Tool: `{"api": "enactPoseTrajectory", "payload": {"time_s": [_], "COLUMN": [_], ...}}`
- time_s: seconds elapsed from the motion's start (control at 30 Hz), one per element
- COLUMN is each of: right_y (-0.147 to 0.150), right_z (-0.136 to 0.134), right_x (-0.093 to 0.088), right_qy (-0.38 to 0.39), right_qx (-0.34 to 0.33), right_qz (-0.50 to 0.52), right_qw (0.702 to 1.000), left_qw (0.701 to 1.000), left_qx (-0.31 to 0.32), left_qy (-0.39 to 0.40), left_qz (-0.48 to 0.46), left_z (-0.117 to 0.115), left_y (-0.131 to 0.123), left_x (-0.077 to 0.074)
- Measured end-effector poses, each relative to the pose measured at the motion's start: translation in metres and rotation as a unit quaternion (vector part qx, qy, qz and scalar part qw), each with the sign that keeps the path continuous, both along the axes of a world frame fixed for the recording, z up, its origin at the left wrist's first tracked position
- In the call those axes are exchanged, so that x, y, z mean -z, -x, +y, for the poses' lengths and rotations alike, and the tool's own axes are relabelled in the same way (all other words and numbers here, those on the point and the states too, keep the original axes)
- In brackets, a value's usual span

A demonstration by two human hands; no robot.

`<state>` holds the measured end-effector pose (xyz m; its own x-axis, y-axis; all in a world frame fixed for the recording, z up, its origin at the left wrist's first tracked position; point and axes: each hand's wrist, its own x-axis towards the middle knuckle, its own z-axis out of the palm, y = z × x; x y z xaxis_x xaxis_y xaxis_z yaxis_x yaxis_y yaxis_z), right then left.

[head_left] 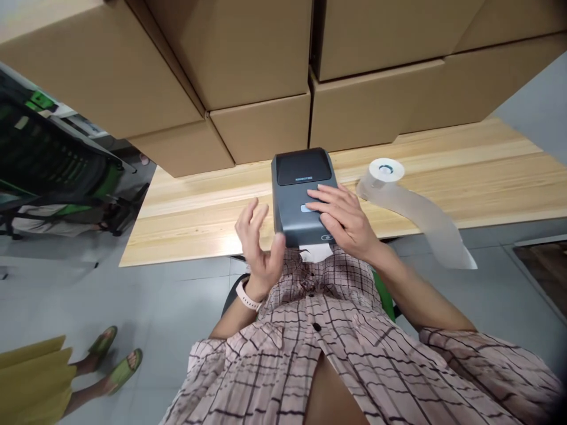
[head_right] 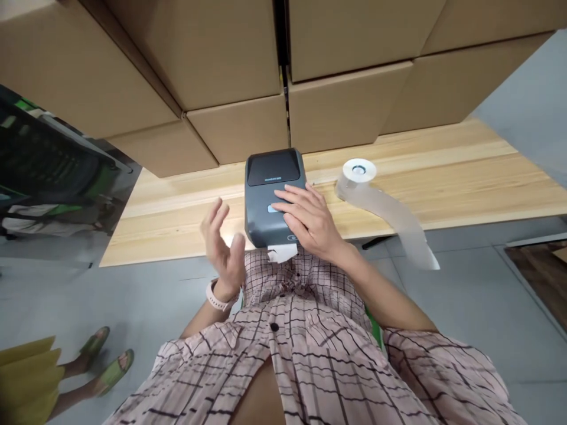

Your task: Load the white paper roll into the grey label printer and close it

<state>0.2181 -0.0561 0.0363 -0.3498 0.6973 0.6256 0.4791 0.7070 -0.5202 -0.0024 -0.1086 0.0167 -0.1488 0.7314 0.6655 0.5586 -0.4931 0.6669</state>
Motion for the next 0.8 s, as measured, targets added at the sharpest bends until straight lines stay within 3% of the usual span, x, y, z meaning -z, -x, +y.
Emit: {"api": "enactPoseTrajectory", "payload": {"time_s": [0.13,0.23,0.33,0.47,0.8], "right_y": [0.007,0.013,0.017,0.018,0.019], "right_z": [-0.007,-0.011,-0.013,-0.016,-0.022], "right_x": [0.014,0.022,0.035,0.044,0.036], "right_qy": [0.004,0.034,0.110,0.195,0.222], "right_qx": [0.024,0.065,0.094,0.070,0.061], "right_qz": [0.041,0.094,0.160,0.213,0.237], "right_qw": [0.999,0.993,0.976,0.955,0.944], "left_qw": [0.971,0.939,0.932,0.930,0.938], "left_qx": [0.069,0.130,0.154,0.150,0.128], "left_qy": [0.194,0.267,0.283,0.287,0.269], "left_qz": [-0.122,-0.170,-0.168,-0.172,-0.176], "left_z": [0.026,0.032,0.029,0.025,0.026], "left_y": [-0.015,-0.015,-0.012,-0.012,-0.016], "left_x": [-0.001,0.005,0.005,-0.003,-0.005]}}
